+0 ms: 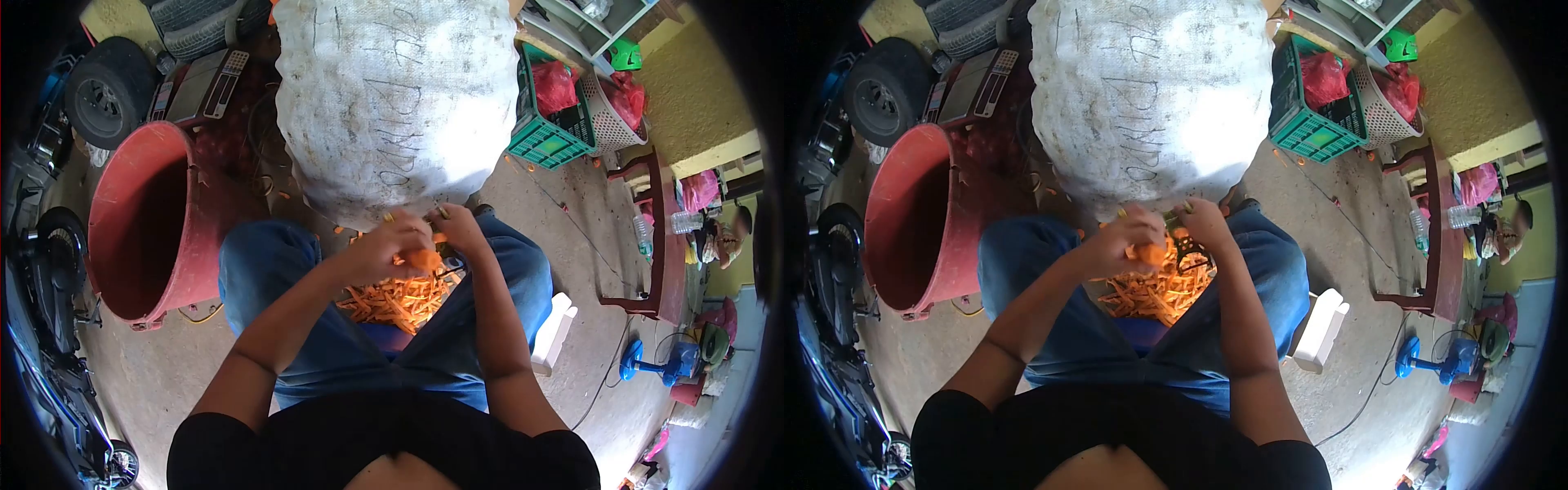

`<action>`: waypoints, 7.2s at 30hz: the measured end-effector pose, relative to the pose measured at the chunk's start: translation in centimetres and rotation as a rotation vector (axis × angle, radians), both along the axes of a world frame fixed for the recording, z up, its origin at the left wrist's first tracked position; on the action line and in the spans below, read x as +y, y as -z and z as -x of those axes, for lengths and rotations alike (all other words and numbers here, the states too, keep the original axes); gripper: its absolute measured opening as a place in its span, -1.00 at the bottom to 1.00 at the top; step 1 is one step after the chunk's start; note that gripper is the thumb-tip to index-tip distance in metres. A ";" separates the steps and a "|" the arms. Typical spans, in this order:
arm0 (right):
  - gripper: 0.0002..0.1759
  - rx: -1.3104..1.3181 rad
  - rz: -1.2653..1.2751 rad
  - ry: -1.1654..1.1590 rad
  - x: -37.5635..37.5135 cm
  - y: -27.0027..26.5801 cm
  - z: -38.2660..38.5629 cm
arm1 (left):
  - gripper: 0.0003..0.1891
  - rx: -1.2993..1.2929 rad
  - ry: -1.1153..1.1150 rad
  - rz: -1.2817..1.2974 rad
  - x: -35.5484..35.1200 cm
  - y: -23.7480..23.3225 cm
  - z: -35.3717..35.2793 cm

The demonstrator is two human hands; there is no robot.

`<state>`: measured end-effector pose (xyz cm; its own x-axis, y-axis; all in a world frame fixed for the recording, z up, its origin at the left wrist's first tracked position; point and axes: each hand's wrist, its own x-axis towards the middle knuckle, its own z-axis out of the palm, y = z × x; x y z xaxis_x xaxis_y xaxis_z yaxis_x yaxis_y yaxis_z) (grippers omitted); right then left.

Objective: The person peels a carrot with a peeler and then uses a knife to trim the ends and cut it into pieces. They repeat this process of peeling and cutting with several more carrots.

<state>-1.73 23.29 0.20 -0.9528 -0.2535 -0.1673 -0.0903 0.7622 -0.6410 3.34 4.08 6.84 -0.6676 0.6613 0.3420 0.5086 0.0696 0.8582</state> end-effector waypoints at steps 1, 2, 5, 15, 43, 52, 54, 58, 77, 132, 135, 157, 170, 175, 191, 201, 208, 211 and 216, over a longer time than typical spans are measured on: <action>-0.71 -0.073 0.129 -0.100 -0.2 0.6 0.0 | -0.70 0.160 -0.109 -0.044 -0.1 0.0 0.5; -0.73 -0.099 0.300 -0.152 -0.7 1.3 -0.6 | -0.69 0.229 -0.161 0.013 -0.6 -0.3 0.8; -0.79 -0.079 0.451 -0.312 -2.7 0.6 -1.5 | -0.72 -0.005 -0.256 -0.119 -0.5 0.1 0.5; -0.83 -0.197 0.918 0.339 -3.5 -1.1 -0.4 | -0.72 -0.184 -0.369 -0.021 -3.1 2.7 2.8; -0.76 0.387 0.013 -0.125 -3.8 -3.2 -1.6 | -0.71 -0.664 -0.280 0.316 -2.2 2.0 2.7; -0.74 0.180 -0.069 -0.049 -2.5 0.8 1.0 | -0.77 -0.553 0.112 0.539 -1.5 0.1 0.4; -0.73 0.159 -0.025 -0.033 -2.5 2.3 1.0 | -0.79 -0.195 0.293 0.238 0.1 0.0 -1.0; -0.70 0.069 0.009 -0.100 -3.4 2.6 0.0 | -0.77 -0.364 0.134 0.286 -1.9 -1.2 0.3; -0.69 -0.162 -0.187 -0.371 -4.9 1.9 -1.2 | -0.67 0.044 -1.575 1.247 -24.2 -9.7 -7.7; -0.64 -0.206 -0.185 -0.401 -4.2 2.1 2.0 | -0.44 -0.431 -0.427 -0.359 -18.9 -19.8 23.7; -0.61 -0.193 -0.188 -0.431 -4.5 1.9 1.4 | -0.46 -0.655 -0.064 -0.681 -16.0 -18.2 16.3; -0.73 -0.047 1.319 0.835 1.8 -3.9 2.8 | -0.42 -1.174 0.185 -0.863 -2.4 1.8 0.8; -0.76 0.360 0.591 0.436 -8.8 -6.0 -2.2 | -0.55 -1.649 -0.245 -0.819 -0.3 5.5 0.7; -0.77 0.423 0.411 0.468 -8.2 -4.6 -1.7 | -0.56 -1.658 -0.399 -0.694 -0.3 3.5 0.3; -0.71 0.215 0.716 0.498 -7.8 -5.4 -1.7 | -0.60 -1.618 -0.276 -0.810 -0.8 4.5 0.9; -0.71 0.399 0.290 0.926 -1.3 -2.0 3.7 | -0.61 -1.611 -0.204 -0.323 -0.6 4.6 -1.2; -0.76 0.203 0.857 0.998 -2.6 -4.7 2.3 | -0.58 -1.595 -0.264 -0.539 -1.5 3.4 0.2; -0.71 0.045 0.930 0.737 -5.9 -4.9 0.1 | -0.58 -1.609 -0.249 -0.584 -1.2 3.7 0.6; -0.72 0.352 0.689 0.482 -9.2 -5.2 -2.4 | -0.62 -1.556 -0.188 -0.746 -1.0 5.8 0.9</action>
<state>0.69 14.13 5.41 -0.9487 0.2492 0.1945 -0.1381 0.2269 -0.9641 2.45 3.08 1.03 -0.6852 0.5547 -0.4721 -0.7251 -0.5807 0.3701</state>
